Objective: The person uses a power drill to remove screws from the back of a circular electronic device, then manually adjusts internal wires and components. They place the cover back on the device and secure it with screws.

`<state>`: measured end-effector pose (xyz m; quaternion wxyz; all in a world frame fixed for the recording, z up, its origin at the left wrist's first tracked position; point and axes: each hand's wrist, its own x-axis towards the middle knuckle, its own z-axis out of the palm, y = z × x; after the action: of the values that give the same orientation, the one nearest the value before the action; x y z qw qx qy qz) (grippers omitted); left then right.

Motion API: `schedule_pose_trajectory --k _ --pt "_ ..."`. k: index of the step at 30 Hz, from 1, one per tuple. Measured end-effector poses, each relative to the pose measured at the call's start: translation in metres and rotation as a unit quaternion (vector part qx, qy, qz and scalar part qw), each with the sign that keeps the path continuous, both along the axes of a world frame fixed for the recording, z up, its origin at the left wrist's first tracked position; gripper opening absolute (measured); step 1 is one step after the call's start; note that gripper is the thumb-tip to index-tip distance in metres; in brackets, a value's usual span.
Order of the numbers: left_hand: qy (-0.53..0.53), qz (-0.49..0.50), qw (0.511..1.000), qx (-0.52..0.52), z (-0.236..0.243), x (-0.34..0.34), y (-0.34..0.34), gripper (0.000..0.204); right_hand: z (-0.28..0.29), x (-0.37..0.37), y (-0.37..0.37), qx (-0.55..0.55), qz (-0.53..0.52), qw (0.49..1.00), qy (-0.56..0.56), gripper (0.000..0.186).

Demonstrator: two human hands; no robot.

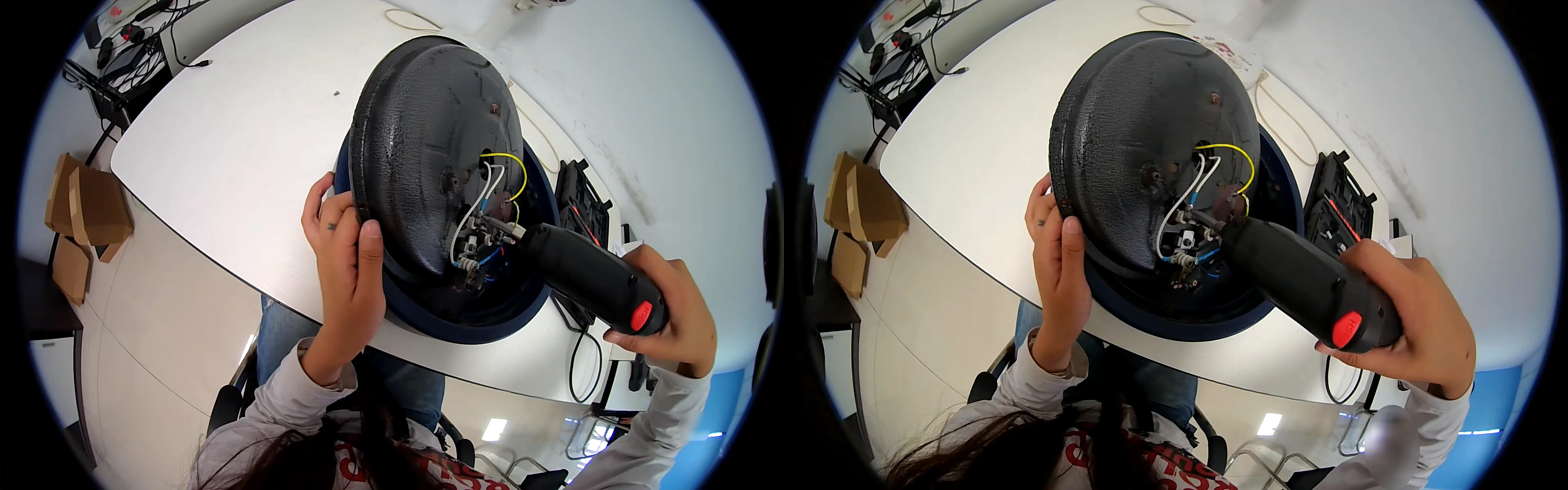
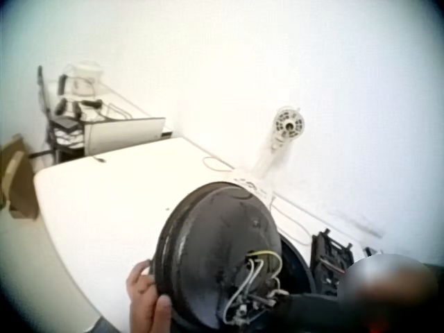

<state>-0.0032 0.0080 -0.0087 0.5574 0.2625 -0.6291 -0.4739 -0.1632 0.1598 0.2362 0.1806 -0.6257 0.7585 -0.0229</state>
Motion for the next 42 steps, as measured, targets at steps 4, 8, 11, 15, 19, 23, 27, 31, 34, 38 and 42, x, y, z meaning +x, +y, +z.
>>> schedule_pose_trajectory --k 4,8,11,15,19,23,27,31,34,38,42 --pt "0.006 0.002 1.000 0.010 -0.001 0.000 0.001 0.030 0.004 0.004 -0.004 0.014 0.037 0.998 0.048 0.048" --pt "0.007 0.002 1.000 0.011 -0.001 -0.001 0.001 0.030 -0.001 0.005 0.002 -0.006 0.021 0.998 0.062 0.045" --pt "0.006 0.002 1.000 0.007 -0.001 0.000 0.001 0.031 -0.001 0.007 0.002 -0.005 0.037 0.995 0.095 0.043" --pt "0.006 0.002 1.000 -0.013 -0.003 0.000 -0.001 0.032 0.001 0.009 0.000 0.000 0.039 0.994 0.103 0.042" --pt "0.008 0.000 1.000 -0.019 -0.003 0.000 -0.002 0.031 0.000 0.012 -0.003 -0.012 0.041 0.995 0.089 0.046" --pt "0.006 0.002 1.000 -0.023 -0.002 -0.001 -0.002 0.030 -0.002 0.005 0.005 -0.010 0.014 0.998 0.056 0.051" --pt "-0.005 0.000 0.999 -0.035 -0.003 0.003 -0.005 0.030 -0.003 0.007 0.006 -0.021 0.026 0.998 0.057 0.056" --pt "-0.018 -0.007 0.999 -0.044 -0.002 0.004 -0.006 0.030 -0.005 0.006 0.010 -0.037 0.029 0.997 0.057 0.063" --pt "-0.018 -0.002 0.999 -0.043 -0.003 0.003 -0.005 0.029 -0.012 0.004 0.019 -0.051 -0.006 0.998 0.027 0.065" --pt "-0.011 0.004 0.999 -0.034 -0.001 0.003 -0.004 0.027 -0.013 0.005 0.018 -0.058 -0.004 0.998 0.034 0.064" --pt "-0.020 0.000 0.999 -0.041 -0.002 0.004 -0.005 0.027 -0.013 0.005 0.018 -0.063 -0.013 0.998 0.028 0.063"
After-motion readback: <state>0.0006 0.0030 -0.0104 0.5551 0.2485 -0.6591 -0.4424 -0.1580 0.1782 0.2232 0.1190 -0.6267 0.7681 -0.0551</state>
